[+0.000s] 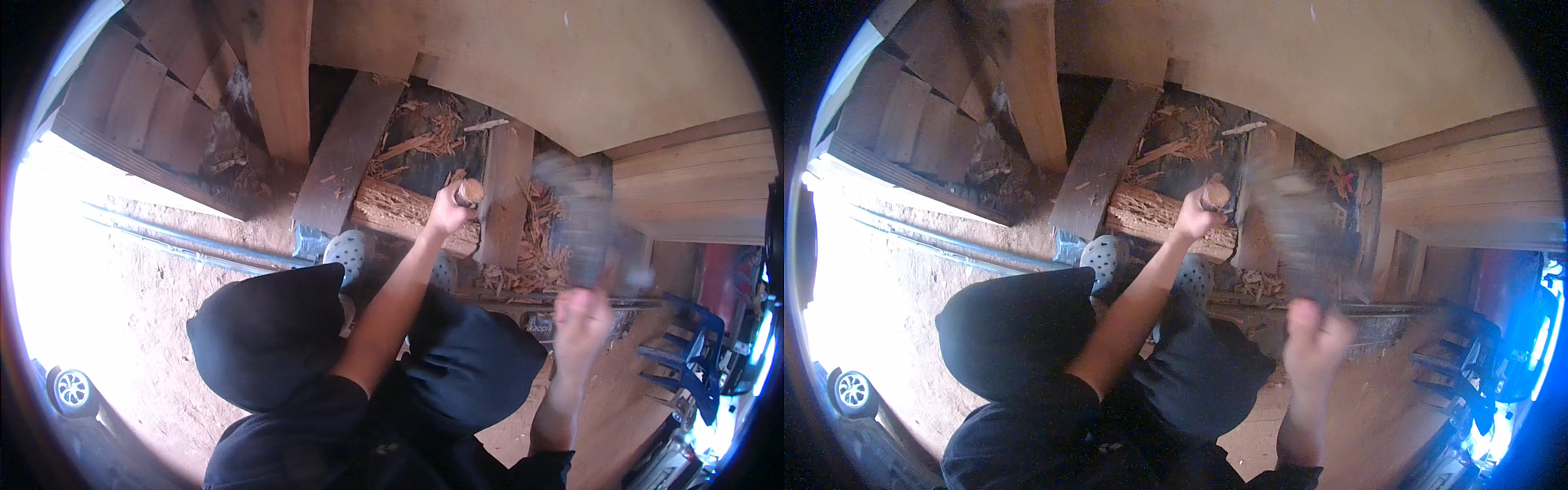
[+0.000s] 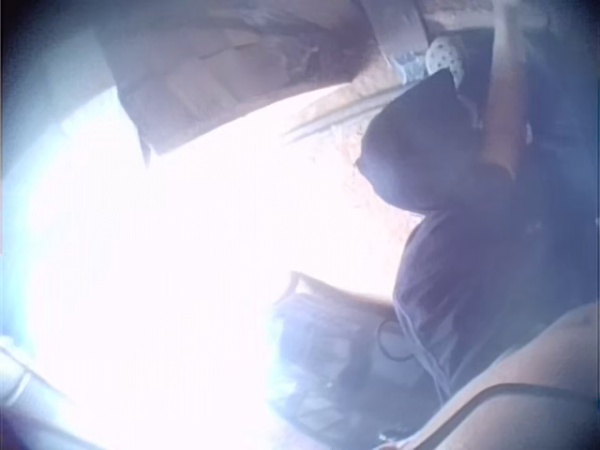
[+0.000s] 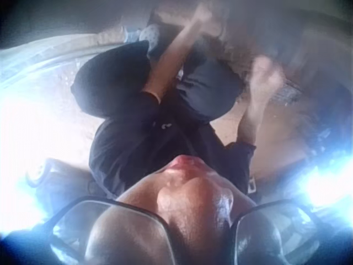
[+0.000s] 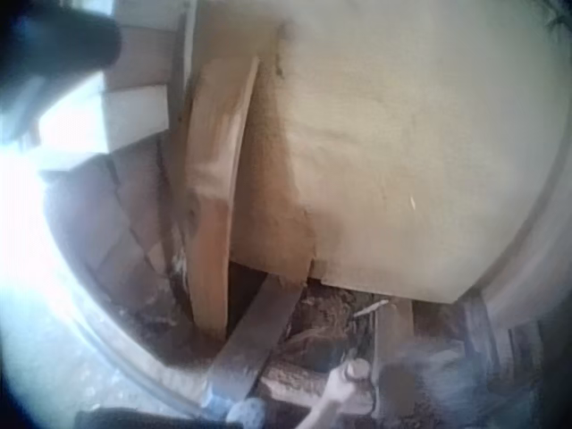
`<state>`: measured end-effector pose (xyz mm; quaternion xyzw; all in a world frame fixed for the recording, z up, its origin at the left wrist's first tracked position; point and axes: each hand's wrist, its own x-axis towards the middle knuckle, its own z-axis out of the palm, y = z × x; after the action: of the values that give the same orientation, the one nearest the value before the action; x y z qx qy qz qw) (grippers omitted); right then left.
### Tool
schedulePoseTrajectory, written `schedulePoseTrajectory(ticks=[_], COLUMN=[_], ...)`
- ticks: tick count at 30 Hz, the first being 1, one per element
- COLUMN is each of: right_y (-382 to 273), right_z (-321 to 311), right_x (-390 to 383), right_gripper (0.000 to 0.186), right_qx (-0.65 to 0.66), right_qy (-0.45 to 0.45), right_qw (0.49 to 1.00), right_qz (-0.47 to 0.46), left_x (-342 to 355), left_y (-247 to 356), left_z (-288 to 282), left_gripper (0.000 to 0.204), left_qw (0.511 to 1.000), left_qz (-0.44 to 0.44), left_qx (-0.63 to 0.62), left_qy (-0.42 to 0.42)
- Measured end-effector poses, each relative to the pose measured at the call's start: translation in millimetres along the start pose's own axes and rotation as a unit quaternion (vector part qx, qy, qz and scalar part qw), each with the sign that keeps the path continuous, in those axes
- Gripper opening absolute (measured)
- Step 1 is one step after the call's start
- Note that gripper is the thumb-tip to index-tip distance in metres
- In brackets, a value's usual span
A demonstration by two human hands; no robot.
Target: The person sits on the floor and uses a chisel and hammer to carve a small cylindrical piece of wood. They repeatedly strike the chisel to remove wood shavings and occasionally clear debris from the work area.
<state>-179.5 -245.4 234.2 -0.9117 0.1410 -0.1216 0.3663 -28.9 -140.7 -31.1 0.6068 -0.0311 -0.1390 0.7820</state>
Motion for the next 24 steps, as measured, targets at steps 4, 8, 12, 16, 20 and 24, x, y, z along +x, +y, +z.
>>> schedulePoseTrajectory(ticks=[4, 8, 12, 16, 20, 24], right_y=[-45, -24, 43, 79, 91, 117], right_z=[-34, 13, 80, 77, 72, 88], right_x=[18, 39, 30, 10, -16, -37], right_gripper=[0.065, 0.073, 0.042, 0.046, 0.05, 0.054], right_qx=[0.358, 0.48, -0.055, 0.05, 0.017, -0.081], right_qy=[0.097, 0.152, 0.014, -0.039, -0.064, -0.084], right_qw=[0.927, 0.849, 0.998, 0.974, 0.952, 0.95], right_qz=[-0.053, -0.163, 0.034, 0.216, 0.3, 0.29], left_x=[1, 3, 1, -4, -5, -8], left_y=[1, -1, -3, -2, 4, 20], left_z=[0, 0, -3, -5, -3, -1], left_gripper=[0.041, 0.041, 0.043, 0.044, 0.041, 0.048], left_qw=[1.0, 0.999, 0.999, 0.996, 0.994, 0.999], left_qz=[0.005, -0.02, -0.051, -0.037, -0.069, 0.0], left_qx=[-0.021, -0.033, -0.006, -0.069, -0.078, -0.053], left_qy=[0.01, -0.003, -0.016, -0.032, -0.022, 0.012])
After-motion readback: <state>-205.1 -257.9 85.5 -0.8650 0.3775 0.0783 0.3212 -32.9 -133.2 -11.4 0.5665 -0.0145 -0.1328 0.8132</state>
